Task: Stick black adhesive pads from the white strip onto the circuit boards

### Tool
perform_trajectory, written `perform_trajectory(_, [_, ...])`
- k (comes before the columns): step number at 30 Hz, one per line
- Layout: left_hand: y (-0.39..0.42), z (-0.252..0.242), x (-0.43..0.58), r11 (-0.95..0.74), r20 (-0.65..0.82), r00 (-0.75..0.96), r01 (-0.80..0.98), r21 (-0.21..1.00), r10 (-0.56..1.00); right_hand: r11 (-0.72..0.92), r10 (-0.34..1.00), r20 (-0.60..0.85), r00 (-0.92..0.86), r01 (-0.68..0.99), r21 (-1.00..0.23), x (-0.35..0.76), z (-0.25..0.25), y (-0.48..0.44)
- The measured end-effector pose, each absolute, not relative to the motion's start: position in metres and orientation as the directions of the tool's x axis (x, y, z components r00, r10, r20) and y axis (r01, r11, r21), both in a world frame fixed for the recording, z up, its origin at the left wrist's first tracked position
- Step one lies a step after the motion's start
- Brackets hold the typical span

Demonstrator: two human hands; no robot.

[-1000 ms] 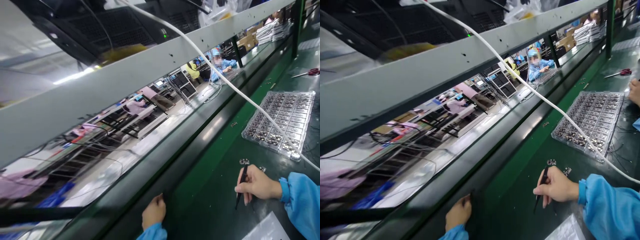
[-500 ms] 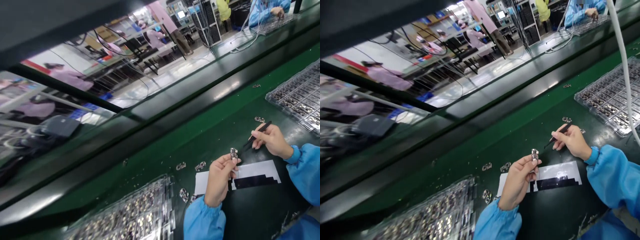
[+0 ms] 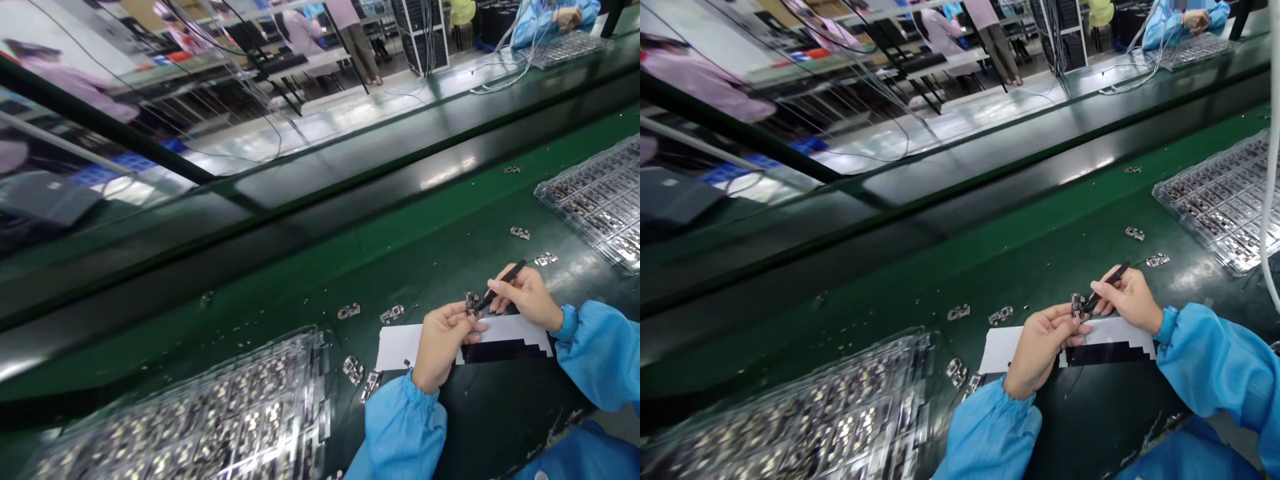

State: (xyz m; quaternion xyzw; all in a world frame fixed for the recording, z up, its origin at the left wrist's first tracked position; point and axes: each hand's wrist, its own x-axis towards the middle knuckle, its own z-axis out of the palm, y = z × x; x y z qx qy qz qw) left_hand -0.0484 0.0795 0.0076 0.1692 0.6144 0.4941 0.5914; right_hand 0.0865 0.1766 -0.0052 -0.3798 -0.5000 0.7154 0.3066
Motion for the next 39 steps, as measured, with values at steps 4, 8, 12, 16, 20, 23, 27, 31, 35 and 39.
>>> perform_trajectory(4, [0.079,0.008,-0.048,0.454,-0.565,-0.245,-0.390,0.801,0.788,-0.299,0.807,-0.240,-0.539,-0.024,-0.954,0.086,-0.003,0.176])
perform_trajectory(8, [0.079,0.009,-0.048,0.457,-0.568,-0.253,-0.386,0.801,0.783,-0.291,0.801,-0.239,-0.549,-0.008,-0.957,0.085,-0.001,0.176])
perform_trajectory(12, [0.080,0.009,-0.048,0.462,-0.568,-0.241,-0.380,0.801,0.787,-0.274,0.807,-0.232,-0.543,0.003,-0.962,0.085,0.000,0.175])
perform_trajectory(16, [0.080,0.009,-0.048,0.470,-0.571,-0.235,-0.371,0.801,0.787,-0.254,0.806,-0.215,-0.552,0.005,-0.967,0.086,-0.001,0.174])
perform_trajectory(20, [0.081,0.009,-0.046,0.478,-0.574,-0.257,-0.352,0.805,0.778,-0.227,0.806,-0.188,-0.561,0.000,-0.974,0.087,-0.003,0.173])
perform_trajectory(23, [0.082,0.010,-0.045,0.481,-0.571,-0.274,-0.333,0.811,0.774,-0.215,0.808,-0.179,-0.562,0.002,-0.977,0.087,-0.003,0.172])
perform_trajectory(27, [0.082,0.011,-0.046,0.490,-0.574,-0.270,-0.318,0.811,0.773,-0.145,0.816,-0.129,-0.564,0.016,-0.989,0.088,-0.001,0.169])
perform_trajectory(31, [0.081,0.012,-0.048,0.496,-0.585,-0.254,-0.339,0.800,0.770,0.030,0.808,-0.002,-0.589,0.044,-0.999,0.092,0.003,0.167])
perform_trajectory(35, [0.081,0.013,-0.050,0.491,-0.592,-0.246,-0.369,0.789,0.767,0.138,0.810,0.094,-0.579,0.033,-0.990,0.096,0.007,0.167])
perform_trajectory(39, [0.081,0.013,-0.050,0.501,-0.604,-0.240,-0.376,0.779,0.760,0.137,0.812,0.107,-0.574,0.009,-0.991,0.096,0.008,0.168])
